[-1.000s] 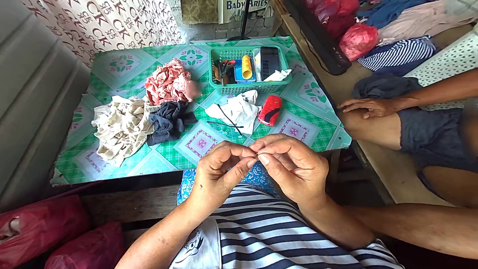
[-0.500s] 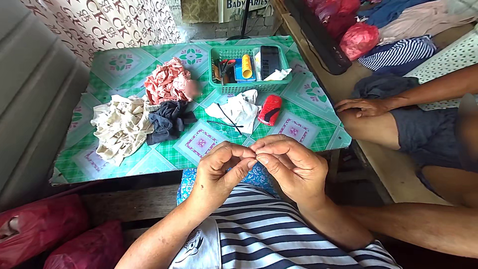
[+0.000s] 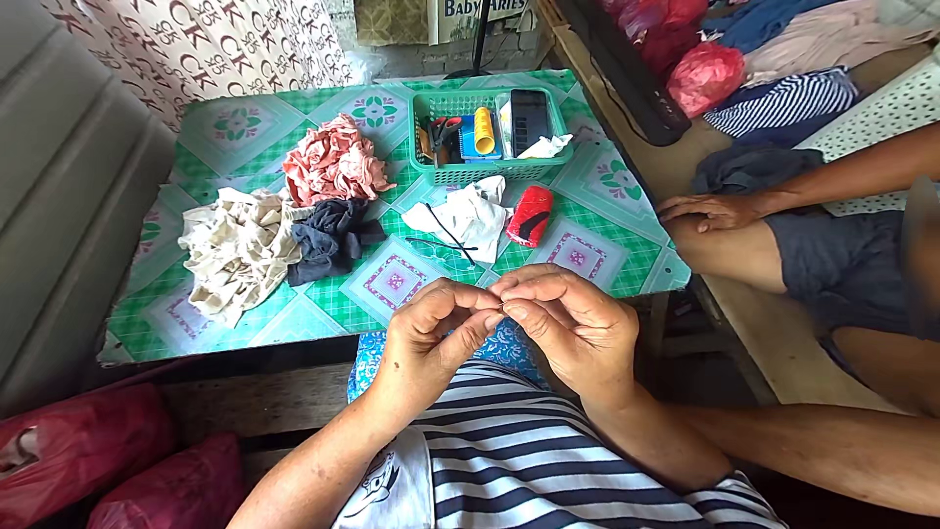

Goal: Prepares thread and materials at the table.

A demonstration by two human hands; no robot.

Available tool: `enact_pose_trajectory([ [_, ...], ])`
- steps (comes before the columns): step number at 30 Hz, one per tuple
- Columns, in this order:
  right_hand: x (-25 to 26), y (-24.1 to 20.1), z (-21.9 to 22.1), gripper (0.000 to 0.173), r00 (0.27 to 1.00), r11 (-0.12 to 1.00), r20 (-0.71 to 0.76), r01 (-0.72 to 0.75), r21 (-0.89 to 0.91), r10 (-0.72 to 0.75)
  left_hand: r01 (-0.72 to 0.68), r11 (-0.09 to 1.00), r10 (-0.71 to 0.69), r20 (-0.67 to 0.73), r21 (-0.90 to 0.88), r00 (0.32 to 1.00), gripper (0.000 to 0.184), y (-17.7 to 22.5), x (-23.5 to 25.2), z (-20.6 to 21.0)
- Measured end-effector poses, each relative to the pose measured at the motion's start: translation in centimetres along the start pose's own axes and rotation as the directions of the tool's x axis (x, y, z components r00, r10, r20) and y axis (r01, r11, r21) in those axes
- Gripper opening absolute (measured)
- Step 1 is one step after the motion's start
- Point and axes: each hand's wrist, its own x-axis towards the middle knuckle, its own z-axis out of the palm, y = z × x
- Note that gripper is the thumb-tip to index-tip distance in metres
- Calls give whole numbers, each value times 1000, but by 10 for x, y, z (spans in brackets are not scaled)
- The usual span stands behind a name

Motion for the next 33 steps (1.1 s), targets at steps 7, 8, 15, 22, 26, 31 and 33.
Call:
enact_pose_trajectory([
  [7,0,0,-1,9,1000,1000,12,10,-13,-10,12,1000,-12,-6,-16,1000,9,-1,0,0],
  [8,0,0,-1,9,1000,1000,15,10,-11,-10,11,1000,-11,-5,-13,1000,9,-1,0,0],
  [15,0,1,-3,8,999,1000,44,5,-3,-5,15,1000,-14,-4,23,1000,8,-1,-1,0],
  [22,2,3,-7,9,995,1000,102,11,6,-12,-32,990,31,10,140,999,9,-4,-2,-1],
  [26,3,3,-7,5,995,999,98,18,-44,-13,-63,973,59,24,224,998,10,-6,-2,-2],
  [31,10,5,-13,6,999,998,34,22,-59,-20,-54,955,48,25,292,999,9,-12,1,-10],
  [33,13,7,-22,6,1000,998,12,9,-64,-9,-38,942,36,13,333,999,8,-15,2,-18],
])
